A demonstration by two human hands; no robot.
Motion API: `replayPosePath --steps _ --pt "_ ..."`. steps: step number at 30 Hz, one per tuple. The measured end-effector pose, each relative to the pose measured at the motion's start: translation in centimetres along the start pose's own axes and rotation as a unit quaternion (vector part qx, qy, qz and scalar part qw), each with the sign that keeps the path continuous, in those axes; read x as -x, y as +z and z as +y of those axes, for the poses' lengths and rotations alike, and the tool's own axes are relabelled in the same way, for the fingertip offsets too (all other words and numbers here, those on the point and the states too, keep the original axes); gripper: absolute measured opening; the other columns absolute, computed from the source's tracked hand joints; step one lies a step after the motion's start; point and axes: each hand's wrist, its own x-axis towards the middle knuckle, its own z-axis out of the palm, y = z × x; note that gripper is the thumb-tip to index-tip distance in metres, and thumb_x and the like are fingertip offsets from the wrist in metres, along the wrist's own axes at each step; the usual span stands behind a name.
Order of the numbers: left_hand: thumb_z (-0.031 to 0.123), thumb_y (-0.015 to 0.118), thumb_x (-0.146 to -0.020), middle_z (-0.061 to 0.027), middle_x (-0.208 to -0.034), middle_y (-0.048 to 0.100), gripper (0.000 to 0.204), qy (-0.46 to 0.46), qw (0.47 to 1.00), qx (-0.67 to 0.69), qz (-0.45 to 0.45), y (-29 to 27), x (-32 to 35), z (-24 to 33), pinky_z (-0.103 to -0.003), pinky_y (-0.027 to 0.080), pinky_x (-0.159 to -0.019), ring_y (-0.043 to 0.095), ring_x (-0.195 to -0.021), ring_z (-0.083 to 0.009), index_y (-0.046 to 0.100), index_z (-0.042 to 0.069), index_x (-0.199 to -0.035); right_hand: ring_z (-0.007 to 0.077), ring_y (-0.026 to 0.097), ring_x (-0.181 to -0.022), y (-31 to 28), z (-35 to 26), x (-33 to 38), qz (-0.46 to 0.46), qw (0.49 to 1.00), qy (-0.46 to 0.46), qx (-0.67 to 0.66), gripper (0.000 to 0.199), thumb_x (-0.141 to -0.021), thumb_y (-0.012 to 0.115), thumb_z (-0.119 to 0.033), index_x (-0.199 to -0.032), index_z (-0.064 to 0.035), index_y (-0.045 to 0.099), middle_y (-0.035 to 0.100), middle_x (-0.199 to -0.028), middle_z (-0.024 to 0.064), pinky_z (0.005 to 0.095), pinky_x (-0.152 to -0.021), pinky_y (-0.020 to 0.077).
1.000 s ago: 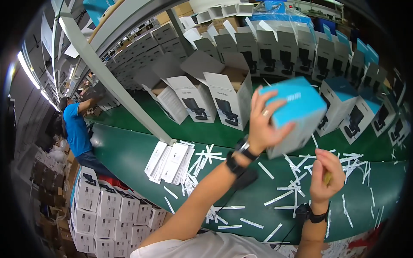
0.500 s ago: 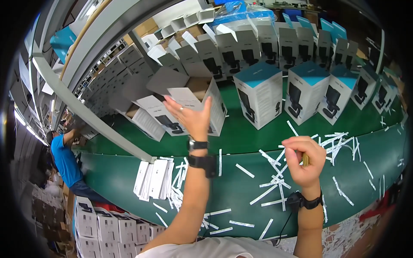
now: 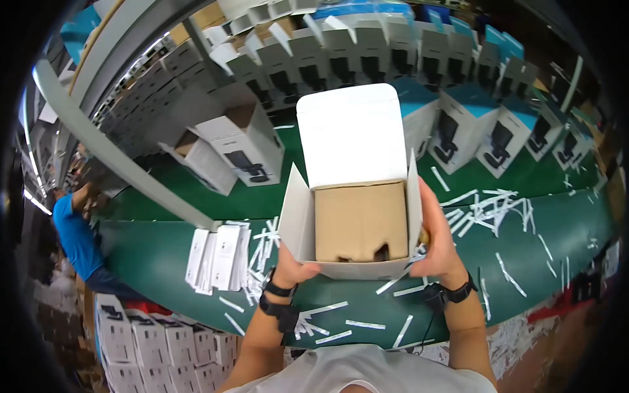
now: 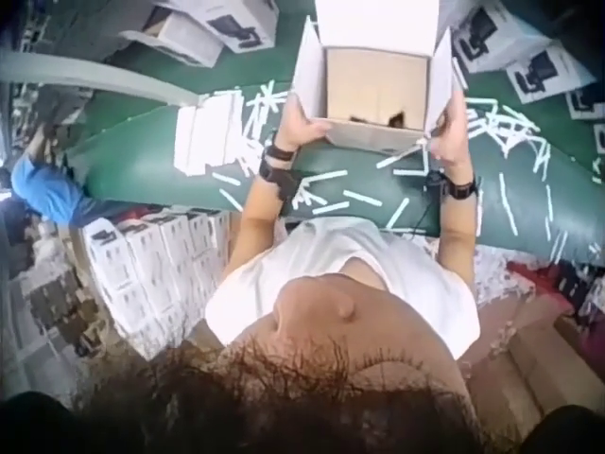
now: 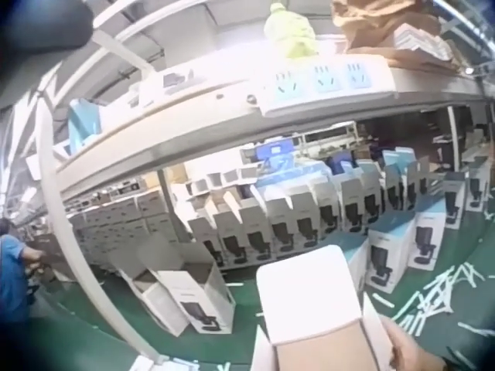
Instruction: The person packs boxes by inserting a manual into each, closing the lid, and applying a sticker before moving it aside. This process is repeated for several boxes before the person picks up a new stack of manuals from a shelf.
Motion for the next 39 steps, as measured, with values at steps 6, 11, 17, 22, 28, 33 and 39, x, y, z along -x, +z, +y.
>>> replayPosePath --steps 6,11,17,22,28,33,39 --pt "0.033 0.079 -0.074 -0.0228 -0.144 0.045 0.067 0.122 0.922 -0.364 0.049 -0.6 2.3 3.3 -0.046 0.036 -0.11 0.045 -0.132 -0.0417 0.058 0.008 -0.133 0.0267 0.035 -0.139 -0.5 -0.5 2.8 0.036 0.981 -0.005 0.189 0.135 -0.053 0.094 -0.042 -0.152 0.0059 0.015 0.029 -0.154 0.0178 0.0394 -0.113 0.0288" --pt "0.029 0.075 -0.079 -0.0226 -0.112 0.062 0.05 -0.014 0.661 -0.686 0.303 -12.3 6.2 1.4 -0.046 0.049 -0.086 0.058 -0.102 -0.0412 0.063 -0.003 -0.115 0.0246 0.052 -0.124 -1.4 0.8 3.7 -0.02 0.973 0.121 0.194 0.111 -0.056 0.093 -0.033 -0.143 0.0044 0.036 0.05 -0.137 0.0148 0.0389 -0.103 0.0413" --pt "0.032 0.073 -0.079 -0.0156 -0.101 0.063 0.037 -0.144 0.629 -0.734 0.213 -16.5 10.0 -2.2 -0.045 0.051 -0.069 0.063 -0.091 -0.0367 0.069 0.001 -0.097 0.0253 0.055 -0.12 0.4 1.4 2.8 -0.016 0.982 0.083 0.169 0.107 -0.057 0.092 -0.033 -0.141 0.0041 0.038 0.056 -0.131 0.0146 0.0384 -0.101 0.0428" --pt "0.032 0.071 -0.085 -0.0167 -0.075 0.063 0.034 -0.133 0.656 -0.702 0.244 -17.4 10.1 -0.3 -0.045 0.048 -0.061 0.06 -0.064 -0.0358 0.066 0.001 -0.072 0.0184 0.06 -0.103 -0.4 -1.3 1.6 -0.079 0.926 -0.041 0.367 0.133 -0.054 0.095 -0.034 -0.154 0.0002 0.015 0.048 -0.14 0.0136 0.0324 -0.089 0.0484" --pt "0.014 0.061 -0.095 -0.0122 -0.09 0.063 0.014 0.252 0.718 -0.292 0.579 -5.6 5.2 13.6 -0.037 0.052 -0.07 0.061 -0.081 -0.0223 0.061 0.0 -0.091 0.0002 0.034 -0.054 -4.5 -4.0 1.6 -0.091 0.98 0.127 0.123 0.09 -0.06 0.09 -0.022 -0.139 -0.0019 0.05 0.061 -0.129 0.0063 0.0165 -0.051 0.0315" --pt "0.017 0.058 -0.095 -0.0232 -0.128 0.055 0.05 0.482 0.649 -0.28 0.518 3.6 -1.1 18.0 -0.039 0.056 -0.088 0.064 -0.102 -0.0301 0.042 -0.001 -0.138 -0.0002 0.034 -0.051 -4.3 -4.5 1.9 -0.068 0.976 0.114 0.171 0.055 -0.072 0.077 -0.009 -0.124 -0.0005 0.061 0.071 -0.104 0.004 0.0168 -0.051 0.0311" --pt "0.006 0.067 -0.082 -0.0211 -0.123 0.053 0.053 0.373 0.737 -0.491 0.277 3.2 -2.4 13.4 -0.041 0.051 -0.086 0.059 -0.104 -0.0307 0.043 -0.003 -0.129 0.001 0.04 -0.053 -3.3 -5.0 1.8 -0.104 0.958 0.108 0.246 0.047 -0.076 0.078 -0.011 -0.12 -0.0019 0.064 0.072 -0.095 0.004 0.0192 -0.05 0.0327"
